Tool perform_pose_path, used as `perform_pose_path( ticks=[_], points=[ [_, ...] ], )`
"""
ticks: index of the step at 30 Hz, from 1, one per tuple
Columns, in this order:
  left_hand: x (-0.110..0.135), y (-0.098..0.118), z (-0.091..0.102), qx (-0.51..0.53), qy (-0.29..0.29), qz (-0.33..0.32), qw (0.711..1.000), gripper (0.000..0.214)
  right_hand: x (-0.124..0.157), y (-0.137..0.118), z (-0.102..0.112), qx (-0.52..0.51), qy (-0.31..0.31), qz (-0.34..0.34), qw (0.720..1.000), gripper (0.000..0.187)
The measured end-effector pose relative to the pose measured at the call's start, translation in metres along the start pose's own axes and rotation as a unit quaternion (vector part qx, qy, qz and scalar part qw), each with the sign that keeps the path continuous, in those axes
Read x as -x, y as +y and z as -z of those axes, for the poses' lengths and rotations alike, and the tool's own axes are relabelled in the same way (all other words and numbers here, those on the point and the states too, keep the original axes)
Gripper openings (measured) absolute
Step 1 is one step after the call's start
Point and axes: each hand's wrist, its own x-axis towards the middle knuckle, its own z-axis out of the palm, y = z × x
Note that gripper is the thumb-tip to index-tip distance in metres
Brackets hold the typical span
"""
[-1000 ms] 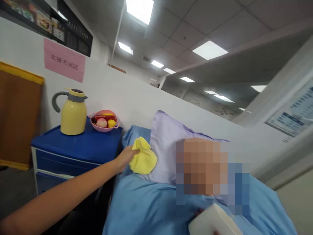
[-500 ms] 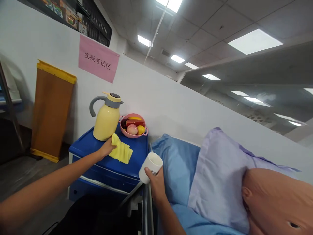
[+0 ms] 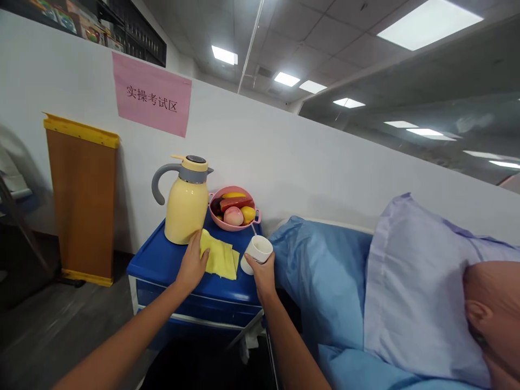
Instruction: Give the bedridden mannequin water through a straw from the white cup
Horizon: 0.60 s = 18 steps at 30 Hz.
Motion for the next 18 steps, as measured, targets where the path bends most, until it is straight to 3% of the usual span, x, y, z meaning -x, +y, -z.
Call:
perform_pose_path(
  ticks=[3,5,6,7,9,11,12,14,18],
  points=[
    [0.063,0.020,0.024,0.048,-0.031,0.020,0.998,0.046,-0.001,0.005,0.006,0.011,0.004,0.001,1.000,0.073],
    [0.122,0.018,0.033,0.102,-0.033,0.158,0.982,0.035,0.012,0.002,0.015,0.019,0.015,0.016,1.000,0.084],
    [0.150,0.012,0.033,0.136,-0.039,0.272,0.952,0.031,0.024,0.001,0.020,0.025,0.027,0.028,0.999,0.086],
    [0.174,0.004,0.030,0.183,-0.059,0.387,0.902,0.032,0.039,-0.001,0.024,0.032,0.041,0.038,0.998,0.081],
    [0.205,-0.017,0.019,0.300,-0.021,0.568,0.766,0.036,0.079,0.002,0.032,0.059,0.085,0.057,0.993,0.062],
    [0.213,-0.037,0.006,0.433,0.027,0.619,0.655,0.038,0.124,0.014,0.034,0.073,0.076,0.020,0.994,0.051],
    [0.211,-0.044,0.000,0.475,0.044,0.622,0.621,0.039,0.145,0.024,0.033,0.078,0.063,0.002,0.995,0.048],
    [0.205,-0.056,-0.006,0.507,0.056,0.621,0.595,0.043,0.181,0.048,0.031,0.076,0.042,-0.016,0.996,0.045],
    [0.203,-0.061,-0.010,0.517,0.064,0.613,0.594,0.049,0.217,0.086,0.030,0.102,0.019,0.018,0.994,0.048]
  ],
)
